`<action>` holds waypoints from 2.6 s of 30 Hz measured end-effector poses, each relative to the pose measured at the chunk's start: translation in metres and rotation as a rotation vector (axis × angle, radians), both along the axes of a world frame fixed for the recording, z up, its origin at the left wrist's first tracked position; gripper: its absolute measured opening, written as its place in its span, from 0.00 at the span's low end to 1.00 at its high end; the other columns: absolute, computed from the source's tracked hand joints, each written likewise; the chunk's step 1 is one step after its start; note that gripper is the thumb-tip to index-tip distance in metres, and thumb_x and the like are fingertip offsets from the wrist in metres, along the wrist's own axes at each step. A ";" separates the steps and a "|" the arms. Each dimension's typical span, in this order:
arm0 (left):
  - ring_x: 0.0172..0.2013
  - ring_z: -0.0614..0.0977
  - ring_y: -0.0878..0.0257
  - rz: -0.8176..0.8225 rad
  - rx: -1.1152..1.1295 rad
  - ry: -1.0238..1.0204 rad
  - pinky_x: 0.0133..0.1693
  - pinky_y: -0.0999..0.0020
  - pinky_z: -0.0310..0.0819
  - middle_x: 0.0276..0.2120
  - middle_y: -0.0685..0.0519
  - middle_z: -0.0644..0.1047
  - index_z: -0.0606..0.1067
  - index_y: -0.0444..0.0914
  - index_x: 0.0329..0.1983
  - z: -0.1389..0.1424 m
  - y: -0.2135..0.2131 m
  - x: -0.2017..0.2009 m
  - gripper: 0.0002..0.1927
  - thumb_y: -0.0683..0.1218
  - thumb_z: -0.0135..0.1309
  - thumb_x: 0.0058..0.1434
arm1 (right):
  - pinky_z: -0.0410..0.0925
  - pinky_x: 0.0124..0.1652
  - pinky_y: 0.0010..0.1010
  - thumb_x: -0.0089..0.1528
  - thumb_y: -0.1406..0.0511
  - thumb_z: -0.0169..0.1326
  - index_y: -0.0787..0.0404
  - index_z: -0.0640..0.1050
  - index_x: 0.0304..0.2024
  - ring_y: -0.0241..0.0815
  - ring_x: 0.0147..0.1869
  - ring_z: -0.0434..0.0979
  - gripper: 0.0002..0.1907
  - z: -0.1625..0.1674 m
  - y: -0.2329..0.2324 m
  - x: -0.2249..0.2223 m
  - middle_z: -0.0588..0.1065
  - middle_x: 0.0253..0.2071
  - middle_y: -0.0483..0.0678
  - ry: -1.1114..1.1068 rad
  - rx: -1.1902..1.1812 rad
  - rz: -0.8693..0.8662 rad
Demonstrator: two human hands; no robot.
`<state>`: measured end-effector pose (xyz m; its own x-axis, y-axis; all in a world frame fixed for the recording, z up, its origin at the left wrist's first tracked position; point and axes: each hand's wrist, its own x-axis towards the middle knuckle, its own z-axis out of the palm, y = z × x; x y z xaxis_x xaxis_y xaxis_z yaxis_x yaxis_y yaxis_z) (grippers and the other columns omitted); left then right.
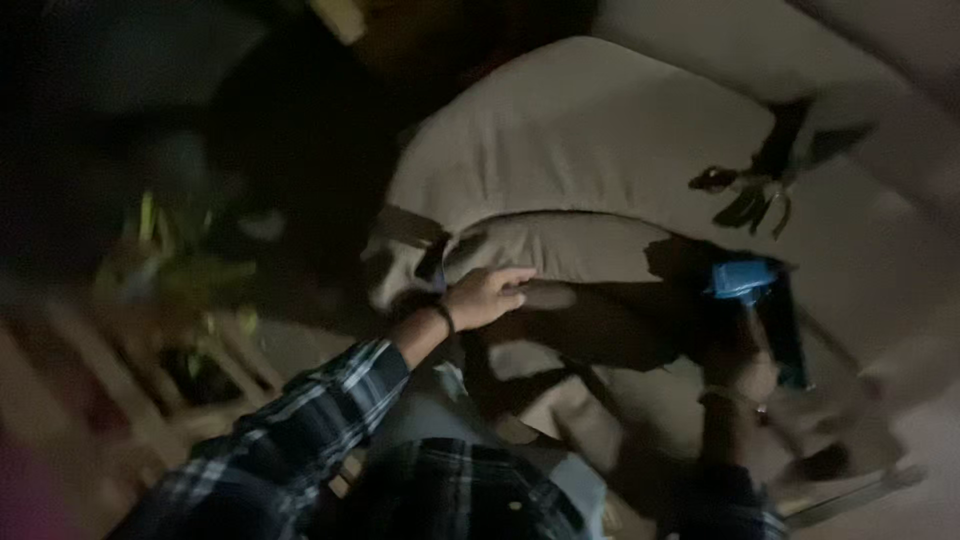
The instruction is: The person fits foam padding and blue fabric over the curved backrest of a chair, pressing and tucking the fabric around the frame. They then pull tan fabric tight over the seat cushions and use a staple gun to fasten the fabric edges to the wooden frame.
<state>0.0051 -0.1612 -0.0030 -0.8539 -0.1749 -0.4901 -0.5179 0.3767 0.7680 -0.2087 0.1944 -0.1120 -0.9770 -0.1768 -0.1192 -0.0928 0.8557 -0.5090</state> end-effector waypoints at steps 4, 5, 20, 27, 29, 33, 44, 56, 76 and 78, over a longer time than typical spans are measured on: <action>0.56 0.81 0.48 -0.356 0.059 -0.214 0.57 0.56 0.75 0.57 0.42 0.79 0.60 0.49 0.78 -0.045 -0.041 -0.075 0.36 0.57 0.49 0.67 | 0.73 0.50 0.39 0.59 0.68 0.62 0.63 0.78 0.54 0.49 0.50 0.78 0.20 -0.007 0.003 0.099 0.77 0.51 0.55 0.265 -0.060 -0.245; 0.64 0.73 0.47 -0.533 -0.013 0.086 0.63 0.56 0.66 0.65 0.41 0.72 0.61 0.45 0.76 -0.060 -0.034 -0.102 0.35 0.56 0.52 0.68 | 0.73 0.50 0.39 0.59 0.68 0.62 0.63 0.78 0.55 0.49 0.51 0.78 0.20 -0.010 -0.005 0.136 0.77 0.51 0.55 0.342 -0.061 -0.297; 0.79 0.43 0.52 -0.869 0.192 0.068 0.76 0.56 0.35 0.81 0.48 0.41 0.37 0.46 0.81 -0.194 -0.029 -0.124 0.42 0.68 0.32 0.73 | 0.71 0.56 0.39 0.59 0.60 0.62 0.58 0.76 0.60 0.50 0.58 0.80 0.27 -0.073 -0.309 0.367 0.79 0.56 0.55 -0.581 -0.562 -0.774; 0.78 0.41 0.50 -0.826 0.186 -0.008 0.75 0.53 0.37 0.80 0.46 0.39 0.34 0.44 0.81 -0.179 -0.077 -0.074 0.49 0.72 0.35 0.68 | 0.70 0.53 0.46 0.54 0.55 0.67 0.65 0.80 0.53 0.61 0.56 0.76 0.29 -0.114 -0.341 0.365 0.77 0.53 0.65 0.065 -0.529 -0.590; 0.79 0.40 0.50 -0.803 0.213 -0.017 0.75 0.52 0.36 0.80 0.46 0.39 0.34 0.44 0.81 -0.174 -0.085 -0.063 0.48 0.71 0.35 0.69 | 0.70 0.53 0.45 0.55 0.55 0.67 0.65 0.80 0.52 0.56 0.54 0.78 0.28 -0.109 -0.336 0.362 0.79 0.51 0.62 0.121 -0.614 -0.591; 0.79 0.40 0.49 -0.812 0.232 -0.014 0.75 0.52 0.38 0.80 0.45 0.38 0.35 0.44 0.81 -0.176 -0.103 -0.045 0.49 0.68 0.44 0.69 | 0.72 0.49 0.37 0.61 0.55 0.63 0.64 0.80 0.52 0.42 0.47 0.80 0.24 -0.090 -0.319 0.350 0.82 0.45 0.53 -0.065 -0.832 -0.826; 0.35 0.80 0.52 -0.622 -0.290 0.334 0.39 0.56 0.76 0.60 0.41 0.70 0.75 0.30 0.35 -0.186 -0.112 0.011 0.13 0.48 0.54 0.61 | 0.76 0.51 0.39 0.62 0.63 0.61 0.58 0.77 0.57 0.43 0.54 0.79 0.21 -0.067 -0.286 0.318 0.77 0.53 0.46 0.207 -1.632 -0.845; 0.24 0.67 0.66 -0.296 0.118 -0.103 0.29 0.63 0.63 0.21 0.57 0.68 0.69 0.34 0.25 -0.175 -0.118 -0.019 0.21 0.53 0.54 0.68 | 0.74 0.47 0.38 0.62 0.61 0.54 0.56 0.81 0.53 0.47 0.45 0.84 0.17 -0.073 -0.414 0.390 0.83 0.44 0.57 -0.430 -0.756 -1.052; 0.46 0.85 0.50 -0.811 -0.315 0.576 0.44 0.60 0.82 0.49 0.40 0.82 0.85 0.40 0.46 -0.151 -0.110 -0.020 0.16 0.53 0.62 0.58 | 0.70 0.56 0.41 0.65 0.56 0.50 0.63 0.74 0.63 0.52 0.60 0.76 0.27 -0.173 -0.382 0.304 0.76 0.62 0.56 -0.553 -1.104 -1.030; 0.39 0.85 0.49 -0.901 -0.475 0.317 0.41 0.57 0.80 0.40 0.42 0.83 0.84 0.44 0.47 -0.134 -0.100 -0.033 0.17 0.56 0.60 0.58 | 0.69 0.56 0.41 0.66 0.57 0.49 0.63 0.74 0.63 0.51 0.60 0.76 0.26 -0.173 -0.387 0.303 0.75 0.62 0.56 -0.565 -1.151 -1.027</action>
